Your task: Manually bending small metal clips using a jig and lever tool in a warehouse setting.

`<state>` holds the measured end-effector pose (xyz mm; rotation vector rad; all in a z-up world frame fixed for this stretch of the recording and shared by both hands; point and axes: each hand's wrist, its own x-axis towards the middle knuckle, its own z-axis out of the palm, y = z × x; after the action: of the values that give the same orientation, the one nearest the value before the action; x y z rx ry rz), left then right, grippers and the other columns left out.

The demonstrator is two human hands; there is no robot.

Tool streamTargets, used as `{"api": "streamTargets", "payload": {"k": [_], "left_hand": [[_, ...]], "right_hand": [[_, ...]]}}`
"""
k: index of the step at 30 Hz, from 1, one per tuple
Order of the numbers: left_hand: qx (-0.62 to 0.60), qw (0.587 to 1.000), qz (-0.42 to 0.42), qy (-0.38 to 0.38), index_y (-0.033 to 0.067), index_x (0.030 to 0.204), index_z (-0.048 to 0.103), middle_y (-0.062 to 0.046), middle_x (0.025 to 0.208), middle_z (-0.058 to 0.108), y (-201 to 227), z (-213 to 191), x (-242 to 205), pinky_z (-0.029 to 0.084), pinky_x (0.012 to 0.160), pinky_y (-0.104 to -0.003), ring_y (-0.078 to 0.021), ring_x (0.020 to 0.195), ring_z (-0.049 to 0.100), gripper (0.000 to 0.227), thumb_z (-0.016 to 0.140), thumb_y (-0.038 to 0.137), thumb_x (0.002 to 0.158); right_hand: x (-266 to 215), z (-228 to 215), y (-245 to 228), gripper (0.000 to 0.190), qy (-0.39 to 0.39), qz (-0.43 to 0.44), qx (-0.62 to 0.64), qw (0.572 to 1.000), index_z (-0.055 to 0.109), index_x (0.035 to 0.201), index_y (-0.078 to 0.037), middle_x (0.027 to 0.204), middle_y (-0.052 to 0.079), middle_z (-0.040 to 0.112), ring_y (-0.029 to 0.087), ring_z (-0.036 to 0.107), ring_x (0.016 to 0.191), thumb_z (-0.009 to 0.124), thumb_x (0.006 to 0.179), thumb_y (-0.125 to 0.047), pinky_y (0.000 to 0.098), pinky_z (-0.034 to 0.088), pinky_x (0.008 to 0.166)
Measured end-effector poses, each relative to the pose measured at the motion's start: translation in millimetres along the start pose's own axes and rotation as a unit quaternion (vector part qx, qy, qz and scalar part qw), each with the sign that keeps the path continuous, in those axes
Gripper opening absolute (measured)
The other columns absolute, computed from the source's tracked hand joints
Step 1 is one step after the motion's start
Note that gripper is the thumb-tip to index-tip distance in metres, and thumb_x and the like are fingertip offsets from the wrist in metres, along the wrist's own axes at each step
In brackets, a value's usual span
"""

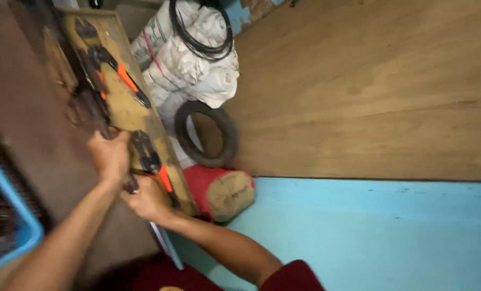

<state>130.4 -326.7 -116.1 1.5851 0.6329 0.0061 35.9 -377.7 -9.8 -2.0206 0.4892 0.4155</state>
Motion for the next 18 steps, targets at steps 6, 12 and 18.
{"api": "streamTargets", "payload": {"k": [6, 12, 18], "left_hand": [[0.002, 1.000, 0.006, 0.014, 0.0072, 0.090, 0.073, -0.014, 0.078, 0.071, 4, -3, 19, 0.052, 0.061, -0.043, -0.0301, 0.079, 0.073, 0.015, 0.080, 0.018, 0.082], [0.009, 1.000, -0.001, 0.025, 0.0086, 0.087, 0.073, -0.012, 0.072, 0.068, -24, 5, 24, 0.052, 0.058, -0.042, -0.0277, 0.073, 0.073, 0.015, 0.080, 0.019, 0.079], [0.000, 1.000, -0.006, 0.017, 0.0115, 0.085, 0.072, -0.008, 0.069, 0.067, -24, 12, 32, 0.052, 0.055, -0.039, -0.0251, 0.068, 0.072, 0.013, 0.079, 0.020, 0.077]], "right_hand": [[-7, 2, -32, 0.023, -0.022, 0.014, 0.144, 0.989, 0.057, 0.068, -0.019, 0.050, -0.003, 0.052, 0.008, 0.054, 0.040, 0.073, 0.082, -0.026, 0.0230, 0.049, 0.037], [-10, 9, -14, 0.022, -0.014, -0.004, -0.026, 1.000, 0.059, 0.068, -0.014, 0.050, 0.007, 0.057, 0.020, 0.058, 0.038, 0.073, 0.084, -0.019, 0.0313, 0.049, 0.033], [-8, 4, -18, 0.021, -0.023, -0.003, -0.045, 0.999, 0.060, 0.068, -0.012, 0.049, 0.007, 0.058, 0.019, 0.060, 0.040, 0.070, 0.084, -0.021, 0.0302, 0.051, 0.034]]}}
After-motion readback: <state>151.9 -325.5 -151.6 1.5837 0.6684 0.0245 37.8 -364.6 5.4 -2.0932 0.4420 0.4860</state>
